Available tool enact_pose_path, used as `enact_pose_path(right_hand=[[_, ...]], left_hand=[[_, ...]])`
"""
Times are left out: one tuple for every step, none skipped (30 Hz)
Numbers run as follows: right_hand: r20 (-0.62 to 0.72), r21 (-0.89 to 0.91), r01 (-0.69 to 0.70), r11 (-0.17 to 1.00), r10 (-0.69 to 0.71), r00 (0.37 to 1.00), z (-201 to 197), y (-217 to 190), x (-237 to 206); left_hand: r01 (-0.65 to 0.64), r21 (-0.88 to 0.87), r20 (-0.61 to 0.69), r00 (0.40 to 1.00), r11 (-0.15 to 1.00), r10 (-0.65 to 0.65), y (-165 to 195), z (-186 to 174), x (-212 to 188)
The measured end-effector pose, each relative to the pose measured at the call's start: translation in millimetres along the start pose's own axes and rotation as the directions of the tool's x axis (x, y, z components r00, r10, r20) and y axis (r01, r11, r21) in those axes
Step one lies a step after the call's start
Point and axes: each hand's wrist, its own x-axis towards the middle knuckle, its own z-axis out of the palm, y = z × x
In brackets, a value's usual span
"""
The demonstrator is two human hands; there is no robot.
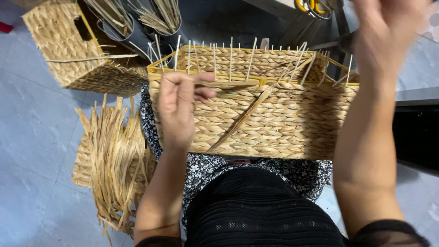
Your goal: The person weaves dried water hyacinth strands around the rim of a woven basket, tucking and tightening each strand by hand along the edge. They then use scissors to trim the protruding ends of the woven strands.
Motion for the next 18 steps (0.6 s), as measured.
enact_pose_path(right_hand=[[-0.009,-0.072,0.056,0.996,-0.057,0.998,-12,-9,-20],[-0.018,-0.146,0.109,0.983,-0.113,0.993,-24,-19,-42],[-0.013,-0.204,0.154,0.967,-0.16,0.987,-27,-22,-61],[-0.009,-0.261,0.197,0.945,-0.207,0.978,-30,-25,-82],[-0.026,-0.328,0.208,0.921,-0.229,0.973,-33,-25,-98],[-0.106,-0.31,0.151,0.939,-0.193,0.976,-38,-22,-110],[-0.186,-0.283,0.098,0.954,-0.154,0.97,-44,-19,-122],[-0.312,-0.153,-0.016,0.988,-0.033,0.95,-56,-15,-129],[-0.365,-0.078,-0.088,0.993,0.053,0.93,-67,-10,-136],[-0.414,0.004,-0.151,0.989,0.139,0.9,-78,-5,-142],[-0.414,0.015,-0.18,0.984,0.17,0.894,-89,1,-147],[-0.42,0.045,-0.206,0.978,0.205,0.884,-97,9,-151],[-0.425,0.074,-0.23,0.97,0.24,0.873,-104,16,-154],[-0.435,0.12,-0.252,0.96,0.28,0.856,-110,25,-152],[-0.443,0.165,-0.271,0.948,0.317,0.839,-115,33,-147],[-0.42,0.149,-0.275,0.95,0.312,0.852,-118,42,-137],[-0.396,0.135,-0.278,0.951,0.308,0.865,-119,51,-122],[-0.37,0.123,-0.279,0.952,0.305,0.878,-117,61,-103]], left_hand=[[-0.01,-0.036,-0.006,1.0,0.999,0.01,-4,-5,3],[-0.018,-0.073,-0.012,1.0,0.997,0.017,-8,-9,5],[-0.024,-0.108,-0.015,1.0,0.994,0.023,-12,-14,7],[-0.034,-0.101,-0.026,0.999,0.994,0.031,-15,-17,8],[-0.044,-0.096,-0.039,0.998,0.994,0.04,-17,-20,8],[-0.057,-0.088,-0.052,0.997,0.994,0.053,-18,-23,8],[-0.041,-0.101,-0.076,0.997,0.994,0.033,-19,-25,8],[-0.023,-0.114,-0.1,0.995,0.993,0.011,-18,-27,8],[-0.003,-0.125,-0.126,0.992,0.992,-0.013,-16,-29,8],[0.0,-0.011,-0.131,0.991,1.0,-0.002,-14,-30,8],[0.0,0.103,-0.134,0.991,0.995,0.014,-11,-32,9],[-0.006,0.214,-0.132,0.991,0.977,0.035,-9,-33,11],[-0.017,0.305,-0.136,0.989,0.952,0.062,-5,-35,11],[-0.03,0.392,-0.136,0.987,0.92,0.09,-1,-37,9],[-0.043,0.473,-0.135,0.984,0.88,0.121,1,-37,5],[-0.15,0.557,-0.127,0.957,0.817,0.262,1,-35,-3],[-0.25,0.633,-0.103,0.911,0.733,0.4,1,-32,-12],[-0.3,0.704,-0.04,0.888,0.644,0.457,-1,-30,-20]])
